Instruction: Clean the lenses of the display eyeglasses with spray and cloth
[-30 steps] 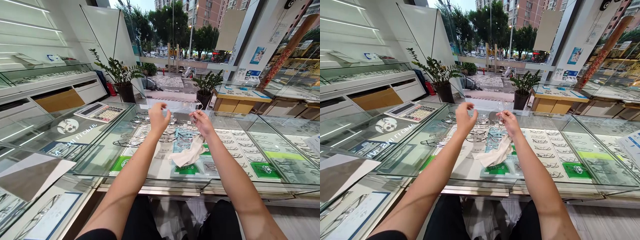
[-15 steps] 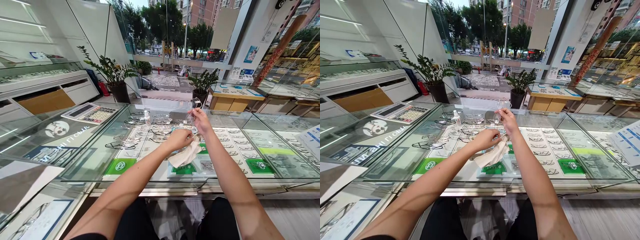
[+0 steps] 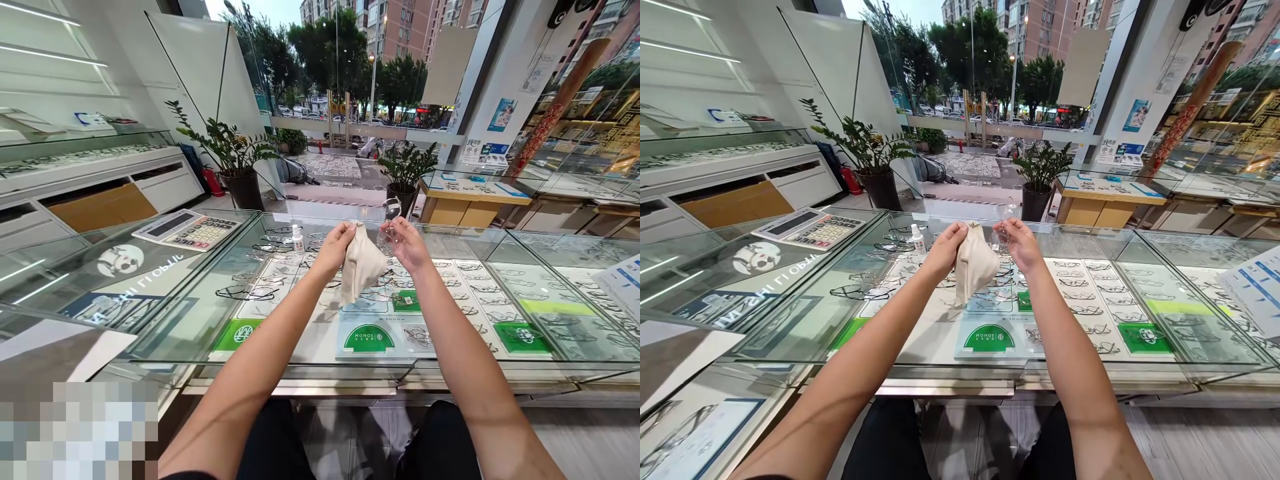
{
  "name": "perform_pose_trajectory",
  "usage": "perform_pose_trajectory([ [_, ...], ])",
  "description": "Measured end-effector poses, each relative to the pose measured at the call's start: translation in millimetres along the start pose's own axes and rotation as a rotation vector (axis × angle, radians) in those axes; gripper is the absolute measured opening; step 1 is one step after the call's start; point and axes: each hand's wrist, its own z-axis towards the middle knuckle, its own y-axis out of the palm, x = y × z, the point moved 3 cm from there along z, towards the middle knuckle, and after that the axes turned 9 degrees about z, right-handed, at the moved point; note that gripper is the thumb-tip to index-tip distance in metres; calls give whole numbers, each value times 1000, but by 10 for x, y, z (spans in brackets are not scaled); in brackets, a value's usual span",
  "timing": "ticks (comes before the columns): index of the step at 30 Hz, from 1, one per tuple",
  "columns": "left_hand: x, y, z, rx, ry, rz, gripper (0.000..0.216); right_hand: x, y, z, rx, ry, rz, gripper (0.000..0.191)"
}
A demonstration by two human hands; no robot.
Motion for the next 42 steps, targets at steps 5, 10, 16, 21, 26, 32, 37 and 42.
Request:
perform_pose_trajectory([
  [5,32,7,-5,-30,45,-29,49,73,93,-30,-38,-2,-68,36],
  [10,-10,33,-17,-106,-45,-26,39,114,102,-30,-17,-23,-81,34],
  [16,-4,63,-29,-146,87,15,45,154,154,-45,-1,-52,-61,33],
  [21,-18,98,-30,-75,117,62,57,192,271,-90,-6,-14,-16,38],
  [26,-44,167,-53,-152,47,10,64,215,292,-105,4,-4,25,38],
  [32,-39,222,-106,-244,-60,-23,67,225,275,-102,11,-2,56,36],
  [37,-10,296,-175,-265,-61,-34,61,282,300,-110,-18,23,128,33],
  [42,25,309,-189,-94,7,-16,63,357,361,-152,-58,50,121,30],
])
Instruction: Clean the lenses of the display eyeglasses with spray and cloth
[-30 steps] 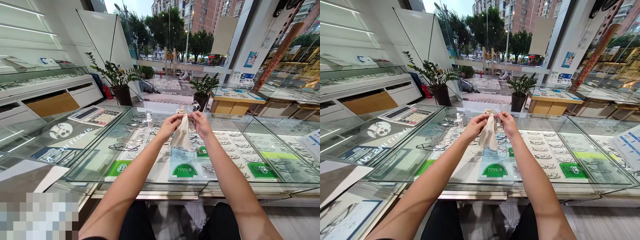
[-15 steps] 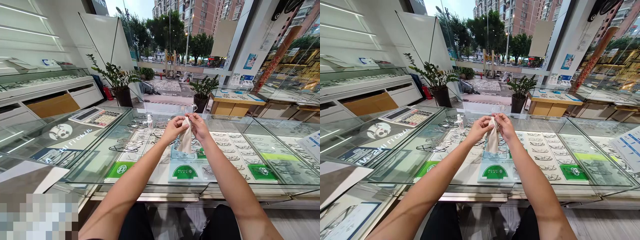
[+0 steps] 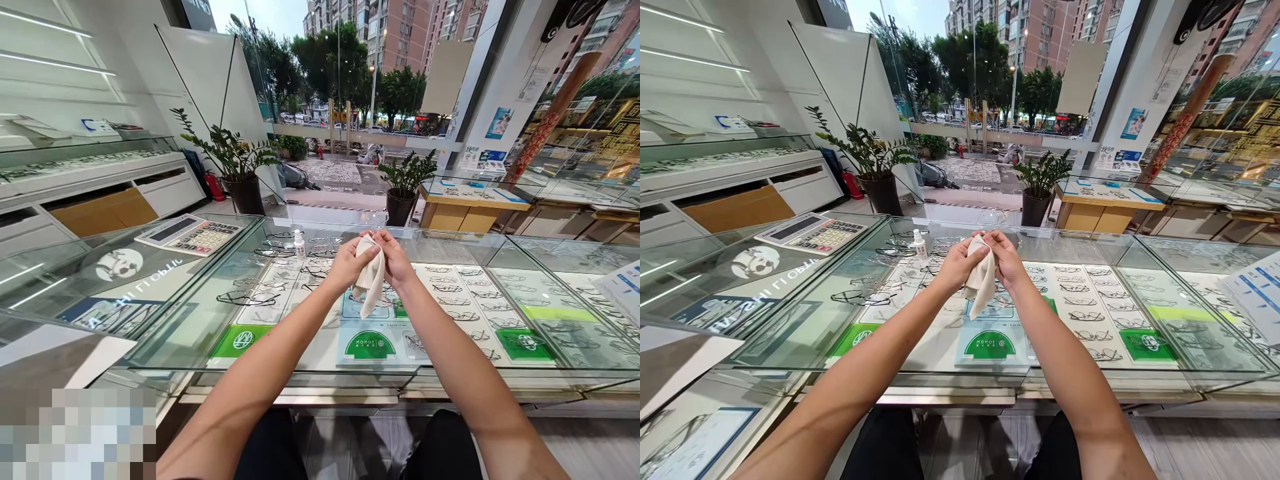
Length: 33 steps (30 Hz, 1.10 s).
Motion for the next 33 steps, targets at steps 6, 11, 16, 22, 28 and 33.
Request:
perform_pose_trajectory([
  [6,52,-53,11,78,89,66,59,-38,53,-29,18,10,-66,35],
  [11,72,-52,19,-94,74,48,60,-119,34,-12,55,-9,-48,37],
  [16,79,-21,-6,-125,51,76,61,-89,15,3,88,5,9,37],
  [22,38,-95,23,96,125,160,57,49,3,1,47,46,-56,34],
  [28,4,-160,82,56,114,196,67,-50,-22,0,78,22,-74,39],
  [33,-2,-307,149,144,114,194,68,-202,-67,14,-20,48,-192,34],
])
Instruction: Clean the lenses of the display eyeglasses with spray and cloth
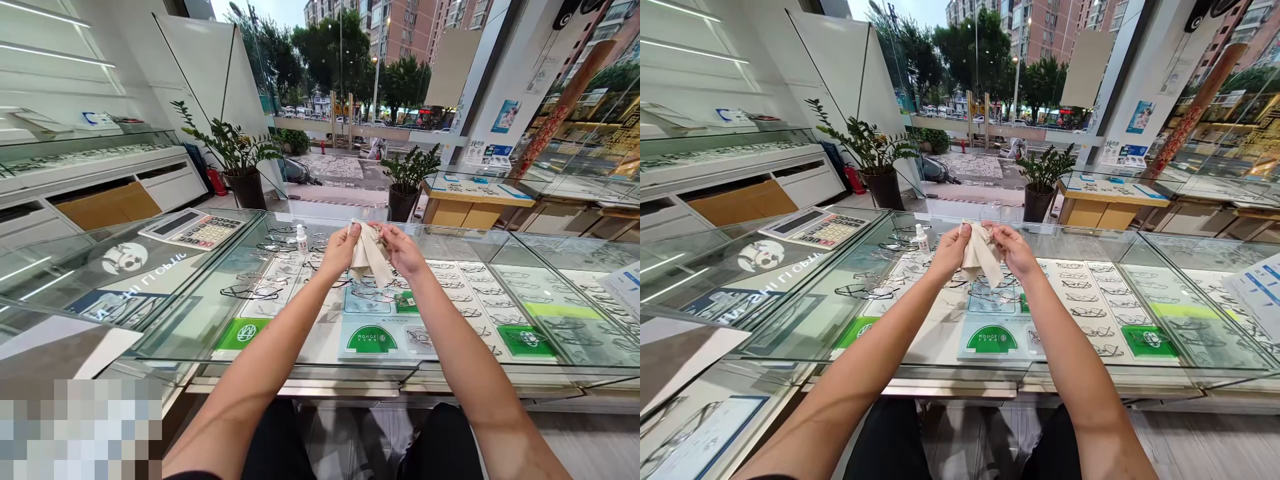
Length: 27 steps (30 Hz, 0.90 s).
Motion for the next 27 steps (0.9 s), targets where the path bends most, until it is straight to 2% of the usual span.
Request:
perform_pose_trajectory([
  [7,97,-100,22,-9,49,-2,62,71,-26,6,-124,63,-175,28],
  [14,206,-84,-28,-198,-57,-133,62,82,3,-35,-63,195,-63,35],
  [18,213,-59,-49,-121,-55,-123,56,131,50,-65,-75,260,-25,39],
  [23,222,-83,-50,22,39,3,54,222,131,-83,-191,281,-69,43],
  [25,213,-106,-34,-1,33,-12,58,216,109,-78,-181,274,-57,43],
  [27,200,-116,-17,-89,-3,-72,57,180,58,-65,-140,251,-32,41],
])
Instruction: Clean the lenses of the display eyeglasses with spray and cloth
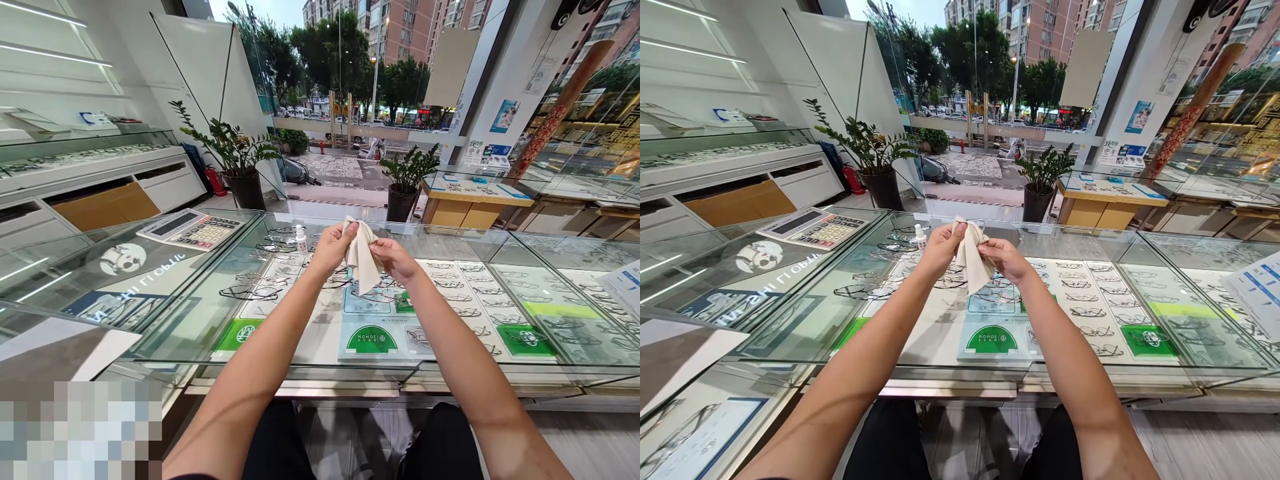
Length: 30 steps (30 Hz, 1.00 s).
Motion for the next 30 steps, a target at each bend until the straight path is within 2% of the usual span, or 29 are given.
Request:
perform_pose_trajectory([
  [3,0,25,2,-140,-51,-84,57,-51,-78,-3,47,-31,37,38],
  [5,8,57,-10,-153,-70,-111,63,-56,-101,1,66,-37,65,39],
  [10,-7,107,-35,-8,-66,-82,55,26,-19,15,37,12,51,44],
  [15,-29,32,-11,104,-41,-54,57,23,126,-1,-40,6,-23,43],
  [21,25,-31,28,-75,-58,-171,58,-157,161,-7,82,-126,-63,39],
  [23,57,-7,14,-89,-55,-168,63,-178,156,-9,91,-132,-56,39],
  [30,66,74,-37,108,35,-36,54,-2,155,-23,33,-56,-52,47],
])
